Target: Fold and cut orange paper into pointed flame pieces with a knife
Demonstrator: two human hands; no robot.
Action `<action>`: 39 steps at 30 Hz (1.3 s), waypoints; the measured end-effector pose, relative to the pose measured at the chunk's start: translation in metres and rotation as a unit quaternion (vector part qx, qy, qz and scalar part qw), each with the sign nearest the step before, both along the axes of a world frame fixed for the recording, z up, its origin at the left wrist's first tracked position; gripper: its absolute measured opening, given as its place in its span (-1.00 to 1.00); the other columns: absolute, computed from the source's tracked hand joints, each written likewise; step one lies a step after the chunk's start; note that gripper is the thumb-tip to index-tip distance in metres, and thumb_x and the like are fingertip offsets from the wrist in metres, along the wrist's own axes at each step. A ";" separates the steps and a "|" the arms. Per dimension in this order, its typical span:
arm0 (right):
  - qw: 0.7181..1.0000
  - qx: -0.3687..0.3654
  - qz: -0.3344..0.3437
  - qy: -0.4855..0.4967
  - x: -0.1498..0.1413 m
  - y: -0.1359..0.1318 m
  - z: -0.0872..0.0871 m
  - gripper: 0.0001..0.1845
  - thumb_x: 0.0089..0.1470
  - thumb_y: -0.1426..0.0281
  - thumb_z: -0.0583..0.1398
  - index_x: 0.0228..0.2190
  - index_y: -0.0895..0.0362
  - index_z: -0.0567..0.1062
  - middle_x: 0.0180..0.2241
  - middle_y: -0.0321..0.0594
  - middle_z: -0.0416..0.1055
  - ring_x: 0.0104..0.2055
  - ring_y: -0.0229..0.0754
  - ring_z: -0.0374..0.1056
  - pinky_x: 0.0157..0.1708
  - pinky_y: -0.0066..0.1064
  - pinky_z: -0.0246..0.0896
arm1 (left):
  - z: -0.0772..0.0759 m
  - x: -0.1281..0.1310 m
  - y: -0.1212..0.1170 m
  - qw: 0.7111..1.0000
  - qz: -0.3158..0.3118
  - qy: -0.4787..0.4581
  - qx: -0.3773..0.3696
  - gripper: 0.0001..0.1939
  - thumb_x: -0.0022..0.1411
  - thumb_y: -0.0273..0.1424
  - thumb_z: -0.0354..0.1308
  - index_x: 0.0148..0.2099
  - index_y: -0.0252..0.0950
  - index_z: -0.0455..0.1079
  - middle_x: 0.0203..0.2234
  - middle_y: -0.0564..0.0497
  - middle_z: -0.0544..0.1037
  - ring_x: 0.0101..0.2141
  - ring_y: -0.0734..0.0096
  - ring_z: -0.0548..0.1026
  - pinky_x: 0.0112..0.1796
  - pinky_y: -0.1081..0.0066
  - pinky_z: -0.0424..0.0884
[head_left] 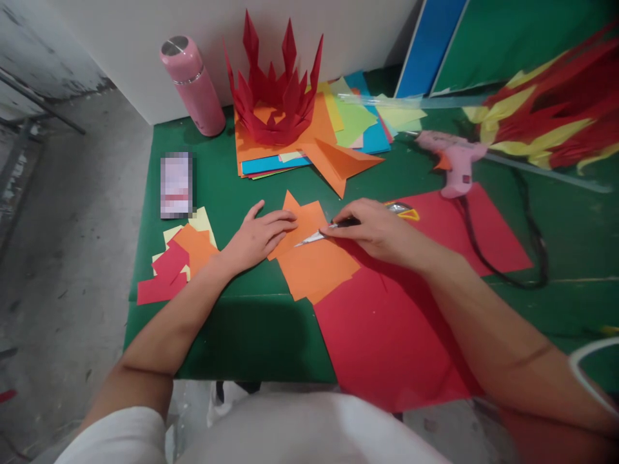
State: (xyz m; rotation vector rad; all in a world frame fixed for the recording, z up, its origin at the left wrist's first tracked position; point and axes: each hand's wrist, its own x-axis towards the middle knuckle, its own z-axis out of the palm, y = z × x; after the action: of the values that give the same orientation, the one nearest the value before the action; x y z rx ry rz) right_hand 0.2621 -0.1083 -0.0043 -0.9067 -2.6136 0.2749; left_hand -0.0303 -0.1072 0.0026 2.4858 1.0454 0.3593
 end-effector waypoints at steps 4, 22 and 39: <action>1.000 -0.001 0.002 -0.002 -0.006 -0.002 0.000 -0.55 0.36 0.38 -0.04 -0.05 -0.01 0.63 -0.23 -0.06 0.47 -0.18 -0.06 0.32 -0.24 -0.24 0.22 | -0.001 0.000 0.000 1.000 -0.002 -0.002 0.004 -0.66 0.46 -0.45 -0.12 0.07 -0.21 0.45 0.11 -0.06 0.53 0.15 0.32 0.47 0.37 -0.03 -0.09; 0.999 0.009 0.033 0.024 -0.020 -0.006 -0.003 -0.55 0.36 0.44 -0.05 -0.01 -0.01 0.59 -0.26 -0.08 0.46 -0.24 -0.10 0.29 -0.26 -0.25 0.19 | 0.001 0.000 0.000 1.000 -0.001 -0.003 0.000 -0.67 0.45 -0.47 -0.10 0.08 -0.21 0.45 0.11 -0.06 0.54 0.15 0.31 0.47 0.36 -0.03 -0.08; 0.999 -0.016 0.037 0.017 -0.032 -0.011 -0.001 -0.55 0.37 0.42 -0.06 0.02 0.01 0.57 -0.23 -0.07 0.47 -0.18 -0.06 0.30 -0.21 -0.22 0.15 | 0.001 0.000 0.001 1.000 0.000 -0.001 -0.007 -0.67 0.46 -0.45 -0.09 0.09 -0.20 0.46 0.11 -0.06 0.54 0.16 0.31 0.46 0.37 -0.05 -0.10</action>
State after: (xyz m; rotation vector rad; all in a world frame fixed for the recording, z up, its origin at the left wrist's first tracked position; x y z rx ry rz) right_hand 0.2306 -0.1192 -0.0057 -0.8098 -2.6211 0.3501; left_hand -0.0306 -0.1060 0.0034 2.4724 1.0446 0.3541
